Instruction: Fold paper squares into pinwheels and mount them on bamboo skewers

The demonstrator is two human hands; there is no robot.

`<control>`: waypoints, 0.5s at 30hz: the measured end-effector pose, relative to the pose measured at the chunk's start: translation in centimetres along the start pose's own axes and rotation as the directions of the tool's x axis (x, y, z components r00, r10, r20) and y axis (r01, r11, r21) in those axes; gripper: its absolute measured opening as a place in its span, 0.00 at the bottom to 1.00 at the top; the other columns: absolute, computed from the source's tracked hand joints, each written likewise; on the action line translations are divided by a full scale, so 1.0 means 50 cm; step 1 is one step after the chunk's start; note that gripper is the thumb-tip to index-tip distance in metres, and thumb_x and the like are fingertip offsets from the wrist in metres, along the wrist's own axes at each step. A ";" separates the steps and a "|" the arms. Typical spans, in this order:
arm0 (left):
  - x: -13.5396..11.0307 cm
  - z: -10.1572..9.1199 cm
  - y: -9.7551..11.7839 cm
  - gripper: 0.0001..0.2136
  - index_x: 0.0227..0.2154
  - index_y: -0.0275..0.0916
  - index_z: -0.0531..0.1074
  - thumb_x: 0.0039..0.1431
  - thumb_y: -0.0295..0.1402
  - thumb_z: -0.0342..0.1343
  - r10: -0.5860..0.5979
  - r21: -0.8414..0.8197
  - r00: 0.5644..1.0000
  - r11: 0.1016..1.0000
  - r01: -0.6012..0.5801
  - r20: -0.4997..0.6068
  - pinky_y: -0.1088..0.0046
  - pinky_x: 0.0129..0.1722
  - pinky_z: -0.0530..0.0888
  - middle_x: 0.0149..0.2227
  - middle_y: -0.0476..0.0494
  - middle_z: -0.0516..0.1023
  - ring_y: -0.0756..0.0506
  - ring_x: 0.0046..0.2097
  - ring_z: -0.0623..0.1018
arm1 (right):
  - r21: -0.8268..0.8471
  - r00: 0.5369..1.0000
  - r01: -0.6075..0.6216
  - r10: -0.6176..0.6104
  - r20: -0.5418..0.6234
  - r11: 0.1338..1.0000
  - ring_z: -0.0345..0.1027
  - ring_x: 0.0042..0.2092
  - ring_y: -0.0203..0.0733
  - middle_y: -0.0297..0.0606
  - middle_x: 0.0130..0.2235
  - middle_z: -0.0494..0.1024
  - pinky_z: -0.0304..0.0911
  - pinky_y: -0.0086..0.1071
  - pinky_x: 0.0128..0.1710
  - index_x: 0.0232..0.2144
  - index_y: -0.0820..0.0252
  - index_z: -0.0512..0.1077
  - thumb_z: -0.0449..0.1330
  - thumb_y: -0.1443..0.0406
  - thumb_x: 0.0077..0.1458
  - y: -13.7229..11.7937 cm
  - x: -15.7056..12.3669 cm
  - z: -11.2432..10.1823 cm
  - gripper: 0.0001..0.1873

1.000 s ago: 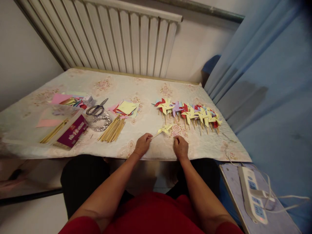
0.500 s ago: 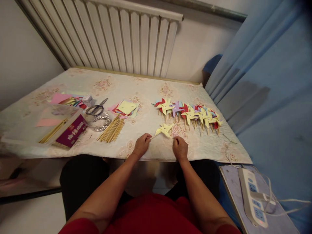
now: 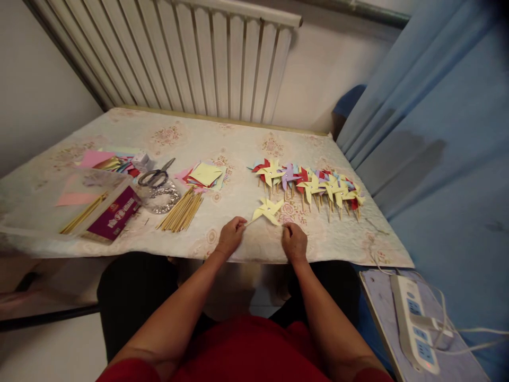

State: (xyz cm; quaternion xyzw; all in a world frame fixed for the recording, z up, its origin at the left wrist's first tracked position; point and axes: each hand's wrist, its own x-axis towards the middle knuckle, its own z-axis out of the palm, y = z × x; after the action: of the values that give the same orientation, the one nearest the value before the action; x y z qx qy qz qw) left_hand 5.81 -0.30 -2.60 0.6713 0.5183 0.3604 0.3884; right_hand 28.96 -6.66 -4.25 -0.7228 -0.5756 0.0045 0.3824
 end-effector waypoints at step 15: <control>0.006 0.010 -0.025 0.09 0.37 0.39 0.73 0.53 0.28 0.52 0.014 -0.060 0.999 0.998 -0.017 -0.052 0.71 0.39 0.70 0.32 0.47 0.76 0.47 0.36 0.75 | 0.561 0.871 -0.486 0.324 0.368 0.670 0.63 0.23 0.33 0.34 0.27 0.76 0.59 0.27 0.24 0.33 0.61 0.73 0.56 0.62 0.48 -0.170 -0.019 0.063 0.11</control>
State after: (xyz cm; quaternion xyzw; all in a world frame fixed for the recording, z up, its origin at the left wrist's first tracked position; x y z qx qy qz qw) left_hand 5.79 0.14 -3.89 0.6538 0.5118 0.3961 0.3921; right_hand 20.16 -5.34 -2.17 -0.6533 -0.4039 0.3712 0.5217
